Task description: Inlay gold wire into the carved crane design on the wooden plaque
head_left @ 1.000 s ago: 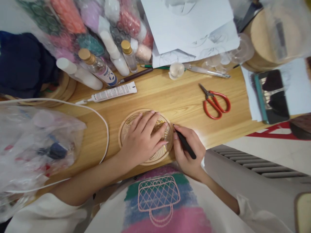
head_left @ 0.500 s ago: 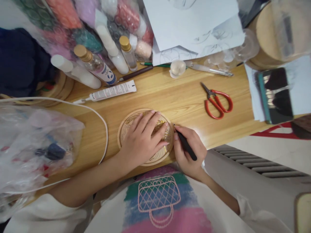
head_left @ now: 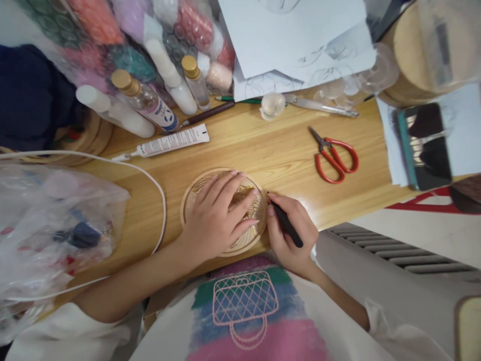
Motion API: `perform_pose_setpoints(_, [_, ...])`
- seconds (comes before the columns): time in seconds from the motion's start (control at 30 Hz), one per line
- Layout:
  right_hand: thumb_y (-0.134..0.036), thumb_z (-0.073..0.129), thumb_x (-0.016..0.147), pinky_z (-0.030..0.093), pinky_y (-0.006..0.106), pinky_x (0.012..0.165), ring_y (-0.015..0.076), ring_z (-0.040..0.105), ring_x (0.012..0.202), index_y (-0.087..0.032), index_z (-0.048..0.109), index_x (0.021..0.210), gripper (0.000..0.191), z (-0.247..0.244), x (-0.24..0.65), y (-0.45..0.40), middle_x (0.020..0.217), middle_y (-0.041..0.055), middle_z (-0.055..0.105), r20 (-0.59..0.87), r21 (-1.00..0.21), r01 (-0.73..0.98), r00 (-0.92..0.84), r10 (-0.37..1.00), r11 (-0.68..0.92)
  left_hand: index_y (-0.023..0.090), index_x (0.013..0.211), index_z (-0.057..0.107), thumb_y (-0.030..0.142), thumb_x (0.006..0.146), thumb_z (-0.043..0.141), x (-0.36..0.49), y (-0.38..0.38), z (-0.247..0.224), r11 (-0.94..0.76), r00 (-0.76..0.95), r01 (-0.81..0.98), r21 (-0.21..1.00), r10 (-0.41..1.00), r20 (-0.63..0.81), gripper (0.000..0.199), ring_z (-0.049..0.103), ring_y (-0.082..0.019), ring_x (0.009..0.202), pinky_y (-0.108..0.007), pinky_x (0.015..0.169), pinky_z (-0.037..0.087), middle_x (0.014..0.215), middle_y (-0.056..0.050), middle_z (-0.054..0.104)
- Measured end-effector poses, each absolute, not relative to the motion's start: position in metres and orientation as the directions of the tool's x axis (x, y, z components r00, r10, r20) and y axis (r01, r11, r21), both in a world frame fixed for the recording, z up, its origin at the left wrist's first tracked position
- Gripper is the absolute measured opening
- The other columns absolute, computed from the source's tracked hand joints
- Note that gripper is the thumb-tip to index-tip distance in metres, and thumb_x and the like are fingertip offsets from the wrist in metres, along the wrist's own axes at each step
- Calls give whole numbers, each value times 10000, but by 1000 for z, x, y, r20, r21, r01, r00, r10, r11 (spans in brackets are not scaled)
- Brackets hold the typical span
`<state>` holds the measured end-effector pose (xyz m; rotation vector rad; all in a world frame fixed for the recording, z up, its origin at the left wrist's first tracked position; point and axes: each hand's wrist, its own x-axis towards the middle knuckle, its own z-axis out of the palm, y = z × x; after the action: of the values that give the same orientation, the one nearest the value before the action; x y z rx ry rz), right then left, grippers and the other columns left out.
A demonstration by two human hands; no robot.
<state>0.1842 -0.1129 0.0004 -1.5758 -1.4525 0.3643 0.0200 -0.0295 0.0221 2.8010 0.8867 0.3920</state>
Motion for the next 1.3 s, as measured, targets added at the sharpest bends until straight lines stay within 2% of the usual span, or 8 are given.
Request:
perform_pose_setpoints(0.17, [-44, 594, 829, 577, 379, 835, 199, 688, 946, -237, 614, 1185, 406, 0, 184, -113, 1043, 63, 719, 351, -776, 618, 259, 900, 125, 160, 1141, 655, 370, 935, 542, 16, -27, 27, -798, 771, 544, 258, 597, 222, 316, 509, -327, 1275, -525, 1056, 440, 1320, -180, 571])
perform_pose_setpoints(0.37, [-24, 603, 814, 574, 367, 841, 194, 684, 950, -227, 615, 1188, 425, -1, 184, -113, 1041, 66, 719, 365, -775, 617, 255, 895, 140, 172, 1195, 639, 393, 924, 560, 17, -28, 22, -825, 808, 499, 264, 553, 201, 358, 486, -335, 1300, -544, 1081, 395, 1354, -178, 552])
perform_pose_setpoints(0.63, [-49, 601, 826, 577, 371, 836, 195, 689, 945, -238, 618, 1181, 403, -1, 185, -113, 1044, 55, 721, 357, -772, 623, 260, 897, 127, 161, 1201, 637, 382, 928, 555, 18, -29, 16, -813, 803, 495, 307, 563, 195, 360, 467, -341, 1314, -551, 1075, 400, 1365, -195, 539])
perform_pose_setpoints(0.87, [-38, 601, 823, 574, 372, 842, 194, 685, 945, -228, 614, 1184, 409, -1, 185, -113, 1042, 63, 722, 362, -768, 625, 246, 899, 138, 158, 1193, 639, 380, 941, 529, 19, -28, 17, -822, 812, 495, 280, 553, 187, 353, 480, -345, 1302, -549, 1051, 433, 1357, -201, 540])
perform_pose_setpoints(1.0, [-44, 599, 829, 574, 373, 839, 193, 684, 940, -225, 619, 1173, 390, -2, 185, -113, 1035, 64, 722, 356, -778, 615, 257, 899, 132, 154, 1177, 640, 380, 950, 510, 18, -27, 19, -820, 800, 478, 315, 554, 229, 346, 493, -345, 1285, -558, 1042, 448, 1338, -195, 545])
perform_pose_setpoints(1.17, [-96, 602, 854, 577, 360, 844, 185, 689, 943, -226, 654, 1114, 295, 3, 188, -111, 1025, 60, 729, 261, -851, 522, 311, 914, 65, 118, 1154, 610, 310, 936, 557, 12, -17, 28, -750, 706, 574, 329, 656, 265, 295, 537, -307, 1232, -477, 1036, 483, 1274, -180, 573])
perform_pose_setpoints(1.3, [-148, 626, 861, 583, 308, 825, 154, 698, 912, -223, 694, 1042, 207, 9, 200, -103, 994, 43, 738, 93, -938, 346, 334, 938, -30, 133, 1146, 608, 271, 951, 523, 5, -4, 24, -646, 605, 678, 350, 761, 233, 254, 601, -268, 1103, -462, 959, 515, 1169, -135, 634])
